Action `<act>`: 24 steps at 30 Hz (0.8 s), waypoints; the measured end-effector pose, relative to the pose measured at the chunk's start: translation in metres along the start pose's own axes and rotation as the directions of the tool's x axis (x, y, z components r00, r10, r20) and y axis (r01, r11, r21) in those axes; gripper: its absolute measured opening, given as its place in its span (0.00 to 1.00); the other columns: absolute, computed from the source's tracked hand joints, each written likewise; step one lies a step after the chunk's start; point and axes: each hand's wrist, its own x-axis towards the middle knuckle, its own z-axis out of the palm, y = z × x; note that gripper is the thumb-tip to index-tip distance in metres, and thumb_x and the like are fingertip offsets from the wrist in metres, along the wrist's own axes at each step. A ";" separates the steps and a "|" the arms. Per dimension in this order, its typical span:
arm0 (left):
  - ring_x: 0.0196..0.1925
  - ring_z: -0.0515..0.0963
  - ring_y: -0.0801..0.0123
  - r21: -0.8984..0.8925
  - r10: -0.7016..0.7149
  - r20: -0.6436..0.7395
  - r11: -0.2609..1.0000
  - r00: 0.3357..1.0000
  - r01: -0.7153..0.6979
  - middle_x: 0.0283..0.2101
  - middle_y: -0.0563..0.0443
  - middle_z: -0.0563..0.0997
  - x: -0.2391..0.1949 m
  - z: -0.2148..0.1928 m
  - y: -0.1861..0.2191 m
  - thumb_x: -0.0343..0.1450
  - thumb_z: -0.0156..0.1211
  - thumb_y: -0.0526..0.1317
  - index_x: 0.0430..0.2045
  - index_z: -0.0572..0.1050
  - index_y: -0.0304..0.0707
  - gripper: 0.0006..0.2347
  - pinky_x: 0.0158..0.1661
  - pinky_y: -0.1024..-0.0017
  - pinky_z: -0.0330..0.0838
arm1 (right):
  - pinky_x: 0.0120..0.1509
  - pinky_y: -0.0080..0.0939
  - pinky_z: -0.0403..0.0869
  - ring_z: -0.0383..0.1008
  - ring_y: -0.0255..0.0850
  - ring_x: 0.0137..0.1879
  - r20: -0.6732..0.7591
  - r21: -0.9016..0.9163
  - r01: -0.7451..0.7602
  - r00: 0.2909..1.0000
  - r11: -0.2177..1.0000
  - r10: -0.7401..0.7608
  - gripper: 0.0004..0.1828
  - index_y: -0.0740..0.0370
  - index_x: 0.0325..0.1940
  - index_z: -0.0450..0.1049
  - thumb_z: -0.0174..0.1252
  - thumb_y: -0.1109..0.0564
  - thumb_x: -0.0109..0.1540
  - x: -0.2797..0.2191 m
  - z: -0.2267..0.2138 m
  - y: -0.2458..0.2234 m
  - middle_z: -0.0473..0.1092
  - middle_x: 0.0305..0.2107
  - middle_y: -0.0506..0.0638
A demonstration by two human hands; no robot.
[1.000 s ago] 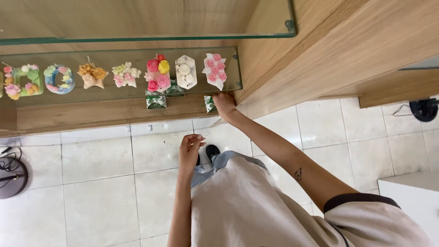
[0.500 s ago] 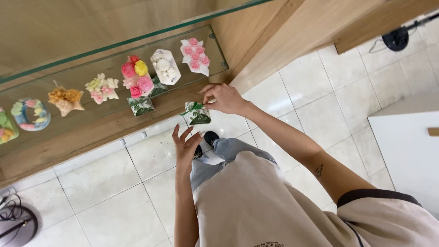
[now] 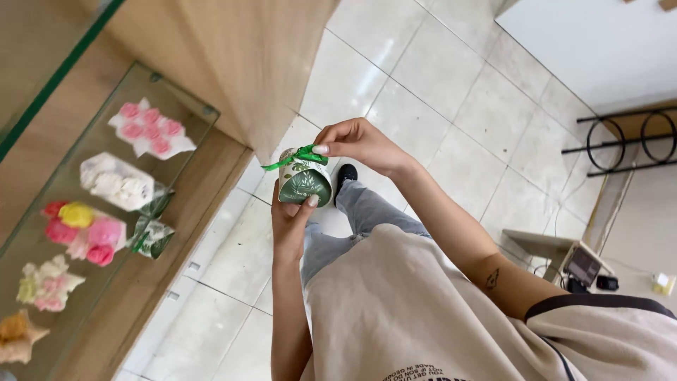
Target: Stocking and organizing wrapped candles from a shipping box onto a display shelf.
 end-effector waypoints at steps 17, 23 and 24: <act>0.53 0.78 0.71 0.271 -0.200 0.311 0.956 0.929 0.115 0.51 0.48 0.77 0.148 0.245 -0.122 0.69 0.72 0.37 0.54 0.66 0.30 0.24 0.52 0.72 0.75 | 0.61 0.39 0.76 0.78 0.35 0.52 -0.578 -0.008 0.161 0.805 0.987 -0.136 0.07 0.66 0.43 0.80 0.63 0.59 0.66 -0.139 -0.251 -0.021 0.79 0.44 0.50; 0.47 0.82 0.69 0.399 -0.438 0.349 0.869 0.829 0.291 0.46 0.43 0.81 0.200 0.352 -0.210 0.66 0.72 0.35 0.57 0.64 0.31 0.27 0.47 0.73 0.76 | 0.58 0.38 0.76 0.77 0.36 0.50 -0.774 -0.015 0.194 0.619 0.981 -0.134 0.06 0.68 0.42 0.80 0.63 0.61 0.65 -0.222 -0.369 -0.002 0.79 0.44 0.51; 0.47 0.82 0.69 0.395 -0.451 0.376 0.868 0.809 0.301 0.46 0.42 0.81 0.208 0.366 -0.220 0.67 0.71 0.35 0.57 0.64 0.30 0.27 0.48 0.73 0.77 | 0.58 0.38 0.76 0.77 0.35 0.50 -0.796 0.012 0.190 0.596 0.982 -0.106 0.06 0.68 0.42 0.79 0.63 0.61 0.65 -0.233 -0.384 -0.002 0.79 0.44 0.51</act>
